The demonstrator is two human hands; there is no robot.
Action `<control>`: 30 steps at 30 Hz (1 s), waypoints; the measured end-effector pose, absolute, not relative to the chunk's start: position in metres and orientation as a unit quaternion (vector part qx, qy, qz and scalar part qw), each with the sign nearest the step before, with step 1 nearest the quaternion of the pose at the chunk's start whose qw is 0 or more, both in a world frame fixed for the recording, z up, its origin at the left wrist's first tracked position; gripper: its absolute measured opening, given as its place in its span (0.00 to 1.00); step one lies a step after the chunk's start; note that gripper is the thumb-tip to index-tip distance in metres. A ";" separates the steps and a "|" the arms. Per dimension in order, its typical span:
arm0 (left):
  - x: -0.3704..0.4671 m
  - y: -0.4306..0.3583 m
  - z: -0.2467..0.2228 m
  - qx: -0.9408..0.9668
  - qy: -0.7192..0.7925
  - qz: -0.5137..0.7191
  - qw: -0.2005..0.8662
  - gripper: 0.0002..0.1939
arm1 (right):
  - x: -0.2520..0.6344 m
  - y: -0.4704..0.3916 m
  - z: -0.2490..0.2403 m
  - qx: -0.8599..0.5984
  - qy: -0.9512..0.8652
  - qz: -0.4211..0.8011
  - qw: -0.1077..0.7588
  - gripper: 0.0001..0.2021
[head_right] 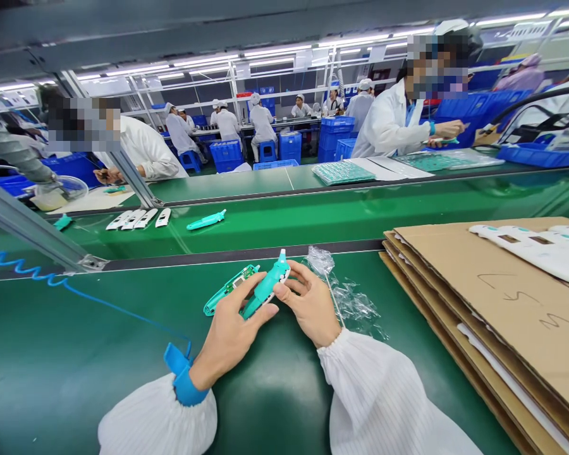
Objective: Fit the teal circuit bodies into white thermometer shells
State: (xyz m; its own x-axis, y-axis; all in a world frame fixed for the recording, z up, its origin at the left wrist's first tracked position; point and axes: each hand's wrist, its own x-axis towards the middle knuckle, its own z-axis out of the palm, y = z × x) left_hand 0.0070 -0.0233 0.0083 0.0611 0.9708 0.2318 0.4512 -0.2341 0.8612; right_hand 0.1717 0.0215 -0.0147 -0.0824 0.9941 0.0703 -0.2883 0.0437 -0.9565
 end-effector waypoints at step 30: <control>0.001 -0.022 0.023 0.604 0.579 0.376 0.399 0.13 | 0.203 0.035 -0.008 -0.477 -0.641 0.416 0.435 0.25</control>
